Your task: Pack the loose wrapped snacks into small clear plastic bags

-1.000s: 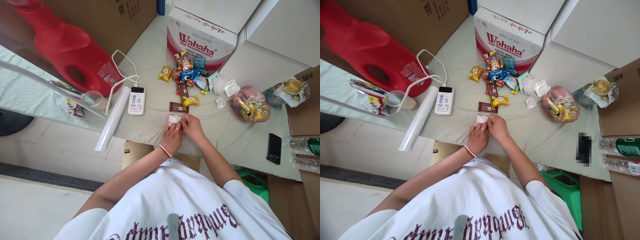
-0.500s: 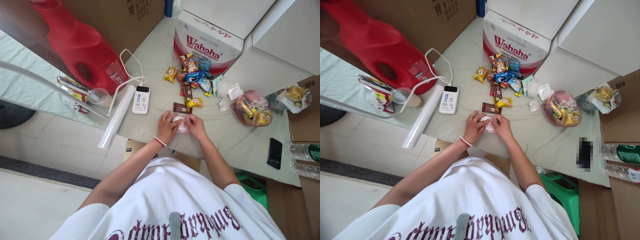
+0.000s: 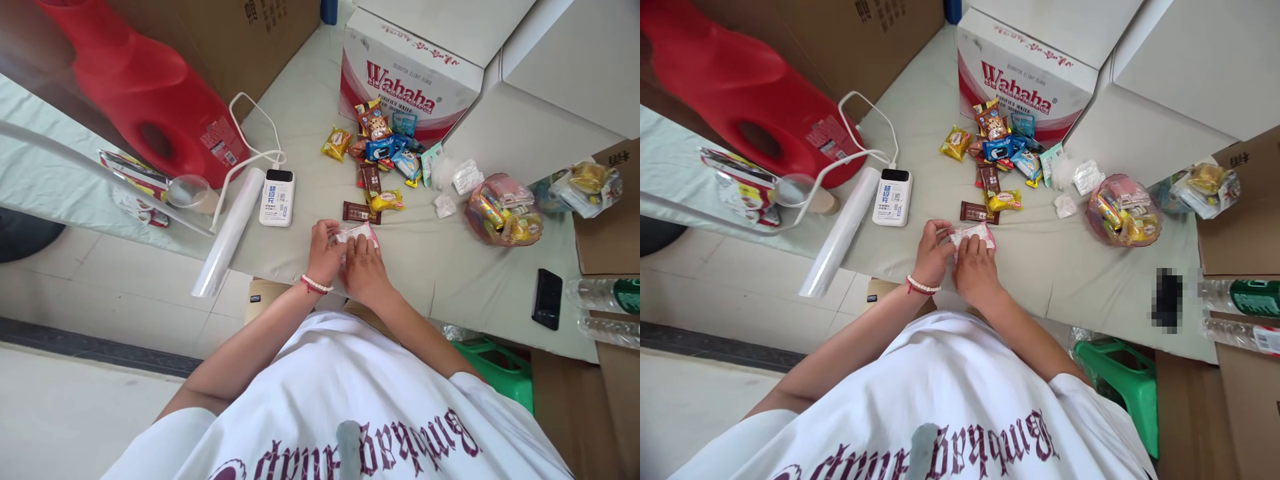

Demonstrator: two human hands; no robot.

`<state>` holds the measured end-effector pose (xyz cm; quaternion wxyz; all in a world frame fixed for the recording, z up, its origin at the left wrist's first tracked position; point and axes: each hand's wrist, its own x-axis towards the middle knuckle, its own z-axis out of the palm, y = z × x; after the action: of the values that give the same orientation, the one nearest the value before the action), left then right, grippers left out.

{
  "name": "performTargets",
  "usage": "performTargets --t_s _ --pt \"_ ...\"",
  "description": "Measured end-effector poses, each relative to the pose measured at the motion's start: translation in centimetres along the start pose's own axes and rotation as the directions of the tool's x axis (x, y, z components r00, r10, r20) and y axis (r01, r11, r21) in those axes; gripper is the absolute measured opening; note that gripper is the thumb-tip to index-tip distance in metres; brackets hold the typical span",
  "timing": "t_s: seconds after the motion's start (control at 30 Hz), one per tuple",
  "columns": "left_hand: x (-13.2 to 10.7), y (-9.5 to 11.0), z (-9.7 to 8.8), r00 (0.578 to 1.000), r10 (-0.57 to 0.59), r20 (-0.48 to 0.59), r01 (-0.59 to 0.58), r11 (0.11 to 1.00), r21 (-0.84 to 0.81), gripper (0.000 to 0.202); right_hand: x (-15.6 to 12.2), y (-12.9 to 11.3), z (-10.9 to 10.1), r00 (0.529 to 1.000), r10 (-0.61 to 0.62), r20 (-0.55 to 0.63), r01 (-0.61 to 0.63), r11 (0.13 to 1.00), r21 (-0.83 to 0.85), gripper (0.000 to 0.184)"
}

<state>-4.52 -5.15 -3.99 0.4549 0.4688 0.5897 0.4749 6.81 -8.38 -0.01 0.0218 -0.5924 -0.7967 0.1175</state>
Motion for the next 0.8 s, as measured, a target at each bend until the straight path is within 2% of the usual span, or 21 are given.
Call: performTargets --t_s 0.13,0.2,0.3,0.37,0.43,0.47,0.53,0.57,0.63,0.67,0.7,0.73,0.77,0.8 --pt "-1.4 2.7 -0.2 0.999 0.035 0.03 -0.033 0.997 -0.066 0.039 0.1 -0.1 0.7 0.985 0.165 -0.044 -0.164 0.986 0.04 0.05" --pt "-2.3 3.9 -0.1 0.995 0.06 0.078 -0.05 0.992 -0.12 0.041 -0.1 0.5 0.8 0.981 0.184 -0.059 -0.179 0.98 0.088 0.048" --pt "-3.4 5.3 -0.5 0.989 0.062 0.134 -0.032 0.976 -0.217 0.041 -1.3 3.1 0.3 0.972 0.173 -0.16 -0.125 0.954 0.273 0.046" --pt "-4.1 5.6 -1.4 0.984 0.031 0.175 0.008 0.976 -0.217 0.042 -2.8 6.3 -0.8 0.931 0.28 -0.234 -0.149 0.878 0.455 0.047" --pt "-4.7 5.2 -3.1 0.978 -0.032 0.205 0.068 0.983 -0.171 0.043 -4.5 10.9 -2.8 0.843 0.464 -0.274 -0.221 0.761 0.61 0.056" --pt "-5.1 4.8 -4.2 0.976 -0.07 0.205 0.1 0.985 -0.141 0.044 -5.3 13.8 -4.2 0.777 0.547 -0.313 -0.242 0.717 0.653 0.062" --pt "-6.0 3.3 -6.7 0.972 -0.152 0.182 0.164 0.985 -0.055 0.044 -6.6 20.3 -7.8 0.612 0.659 -0.437 -0.273 0.695 0.666 0.061" --pt "-6.5 2.4 -8.0 0.966 -0.204 0.162 0.208 0.978 -0.012 0.045 -7.0 23.7 -9.8 0.509 0.71 -0.486 -0.293 0.674 0.678 0.056" --pt "-7.6 0.7 -10.4 0.945 -0.308 0.108 0.303 0.951 0.064 0.044 -7.1 30.3 -13.8 0.33 0.802 -0.497 -0.32 0.591 0.741 0.048" --pt "-8.2 -0.1 -11.4 0.931 -0.354 0.089 0.345 0.933 0.101 0.042 -6.8 33.2 -15.4 0.266 0.843 -0.468 -0.346 0.537 0.77 0.045" --pt "-8.8 -0.7 -12.1 0.922 -0.383 0.061 0.373 0.919 0.127 0.039 -6.2 35.7 -16.8 0.223 0.874 -0.431 -0.411 0.485 0.772 0.042" --pt "-9.2 -1.1 -12.7 0.916 -0.399 0.04 0.39 0.91 0.141 0.037 -5.3 37.8 -17.7 0.223 0.883 -0.413 -0.525 0.466 0.712 0.039" --pt "-9.6 -1.4 -13.0 0.912 -0.411 0.022 0.403 0.903 0.147 0.036 -4.3 39.3 -18.3 0.244 0.874 -0.419 -0.617 0.474 0.629 0.036" --pt "-9.9 -1.4 -13.2 0.909 -0.418 0.007 0.412 0.899 0.15 0.034 -3.1 40.4 -18.5 0.262 0.862 -0.435 -0.668 0.487 0.563 0.031"
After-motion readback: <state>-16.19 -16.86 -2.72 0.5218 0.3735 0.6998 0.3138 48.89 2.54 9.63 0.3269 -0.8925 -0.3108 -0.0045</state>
